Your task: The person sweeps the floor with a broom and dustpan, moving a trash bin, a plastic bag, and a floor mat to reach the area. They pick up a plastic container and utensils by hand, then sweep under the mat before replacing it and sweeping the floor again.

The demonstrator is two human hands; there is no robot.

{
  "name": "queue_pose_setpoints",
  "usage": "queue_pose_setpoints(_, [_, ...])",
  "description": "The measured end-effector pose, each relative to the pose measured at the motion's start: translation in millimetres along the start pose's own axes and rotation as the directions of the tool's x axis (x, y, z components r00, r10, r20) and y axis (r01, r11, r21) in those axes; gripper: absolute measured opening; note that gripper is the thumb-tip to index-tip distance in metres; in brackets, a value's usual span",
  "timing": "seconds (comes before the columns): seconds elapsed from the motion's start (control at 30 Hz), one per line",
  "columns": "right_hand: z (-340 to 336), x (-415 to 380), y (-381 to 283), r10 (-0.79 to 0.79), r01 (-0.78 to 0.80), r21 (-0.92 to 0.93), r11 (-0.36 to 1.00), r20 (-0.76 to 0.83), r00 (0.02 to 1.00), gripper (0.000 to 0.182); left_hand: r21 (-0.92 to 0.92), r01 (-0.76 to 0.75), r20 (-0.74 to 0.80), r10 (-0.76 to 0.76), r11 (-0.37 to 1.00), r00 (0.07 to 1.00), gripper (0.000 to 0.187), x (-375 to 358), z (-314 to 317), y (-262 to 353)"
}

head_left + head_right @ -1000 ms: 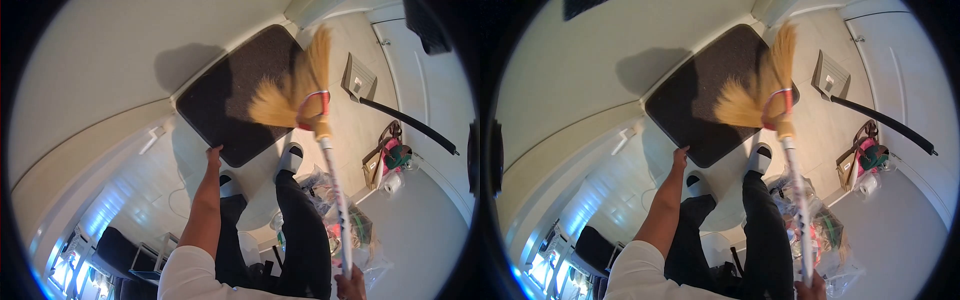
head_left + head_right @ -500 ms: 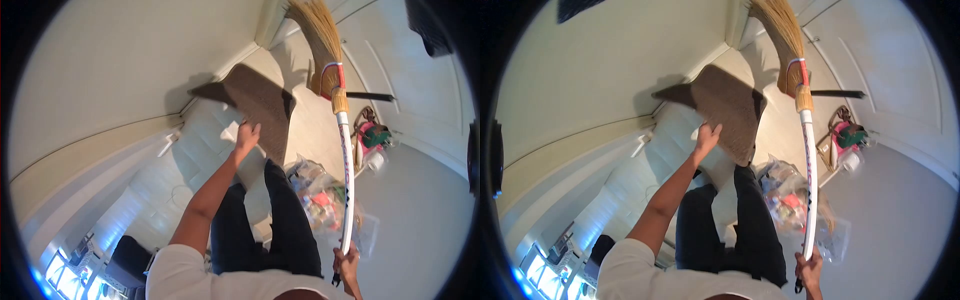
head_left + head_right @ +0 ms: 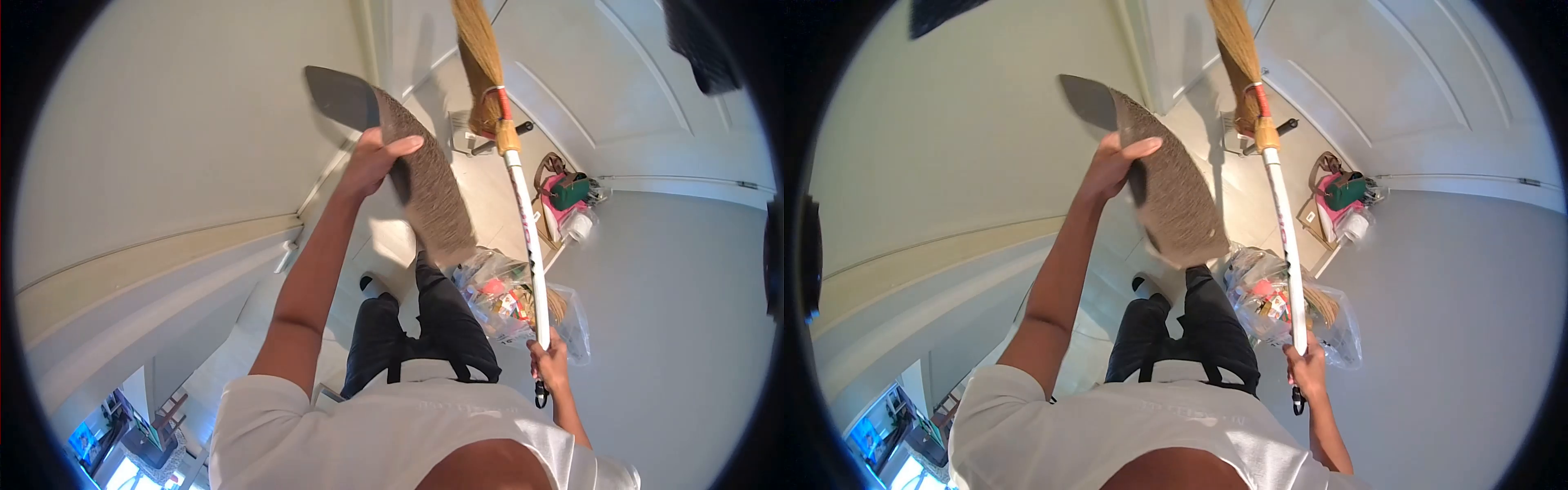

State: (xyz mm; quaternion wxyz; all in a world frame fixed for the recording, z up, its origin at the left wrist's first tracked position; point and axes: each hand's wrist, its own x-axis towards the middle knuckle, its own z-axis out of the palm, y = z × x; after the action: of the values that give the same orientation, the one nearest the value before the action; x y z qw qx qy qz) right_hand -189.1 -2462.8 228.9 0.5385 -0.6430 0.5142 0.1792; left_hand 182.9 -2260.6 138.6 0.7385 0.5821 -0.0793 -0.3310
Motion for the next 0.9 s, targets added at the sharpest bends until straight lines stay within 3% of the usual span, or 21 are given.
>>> queue_pose_setpoints(0.07, [-2,8,0,0.013,-0.013,-0.012,1.000,0.007,1.000,0.024,-0.434,0.093,-0.094,-0.148,0.896,0.985,0.026,-20,5,-15])
queue_pose_setpoints(0.1, [-2,17,1,0.020,-0.018,-0.037,0.999,0.050,0.999,0.024,-0.069,0.093,-0.372,-0.112,0.993,0.921,0.021,-25,1,-34])
queue_pose_setpoints(0.13, [-1,20,0,0.036,-0.030,-0.065,0.997,0.092,0.995,0.024,-0.066,0.111,-0.375,-0.128,0.992,0.918,0.021,-31,-2,-31])
queue_pose_setpoints(0.17, [2,19,-2,0.051,-0.045,-0.061,0.997,0.096,0.994,0.024,0.294,0.338,-0.327,-0.238,0.894,0.914,0.023,-34,-3,-26])
queue_pose_setpoints(0.2, [6,25,-10,0.040,-0.035,-0.037,0.999,0.144,0.989,0.023,0.615,0.459,-0.314,-0.335,0.641,0.889,0.026,-31,-6,-19])
queue_pose_setpoints(0.23, [3,26,-14,0.034,-0.030,-0.026,0.999,0.189,0.981,0.022,0.292,0.242,-0.164,-0.201,0.925,0.966,0.025,-42,-28,-70])
queue_pose_setpoints(0.3, [10,32,-18,0.034,-0.026,-0.041,0.999,0.214,0.976,0.026,-0.091,0.111,-0.315,-0.135,0.990,0.939,0.021,-73,-9,-52])
queue_pose_setpoints(0.37, [9,37,-21,0.114,-0.089,-0.095,0.991,0.299,0.947,0.030,0.012,0.166,-0.446,-0.143,0.986,0.883,0.019,-106,-16,-45])
queue_pose_setpoints(0.4, [9,46,-17,0.066,-0.074,0.000,0.997,0.457,0.887,0.030,0.273,0.329,-0.493,-0.162,0.904,0.855,0.020,-122,-29,-37])
queue_pose_setpoints(0.43, [15,46,-29,0.087,-0.110,0.017,0.994,0.504,0.859,0.027,0.501,0.458,-0.537,-0.152,0.734,0.830,0.022,-132,-38,-26])
queue_pose_setpoints(0.47, [24,47,-43,0.091,-0.132,0.036,0.991,0.549,0.831,0.025,0.547,0.180,-0.488,0.136,0.817,0.862,0.017,-146,-35,-16])
queue_pose_setpoints(0.53, [38,53,-50,0.137,-0.149,-0.027,0.988,0.582,0.802,0.018,0.765,0.307,-0.488,0.198,0.565,0.850,0.020,-182,-41,7])
queue_pose_setpoints(0.57, [43,61,-42,0.172,-0.172,-0.067,0.983,0.666,0.726,0.015,0.853,0.341,-0.460,0.260,0.395,0.849,0.021,-203,-47,16])
queue_pose_setpoints(0.63, [50,66,-38,0.297,-0.238,-0.185,0.953,0.708,0.640,0.014,0.748,0.437,-0.595,0.213,0.500,0.775,0.023,-234,-32,60])
queue_pose_setpoints(0.67, [56,60,-38,0.359,-0.283,-0.231,0.931,0.725,0.588,0.013,0.760,0.478,-0.618,0.261,0.441,0.742,0.023,-253,-28,76])
queue_pose_setpoints(0.73, [73,69,-20,0.379,-0.318,-0.264,0.911,0.840,0.387,0.013,0.762,0.539,-0.644,0.332,0.360,0.689,0.025,-284,-24,94])
queue_pose_setpoints(0.8, [104,69,-19,0.497,-0.497,-0.291,0.817,0.793,0.353,0.013,0.756,0.562,-0.654,0.358,0.334,0.667,0.028,-301,-15,106])
queue_pose_setpoints(0.87, [156,151,46,0.242,0.097,-0.259,0.961,0.957,0.160,0.014,0.655,0.649,-0.756,0.321,0.387,0.571,0.032,-309,-4,112])
queue_pose_setpoints(0.9, [180,173,62,-0.182,0.232,0.183,0.955,0.983,-0.026,0.014,0.722,0.610,-0.690,0.405,0.326,0.600,0.034,-316,-8,104])
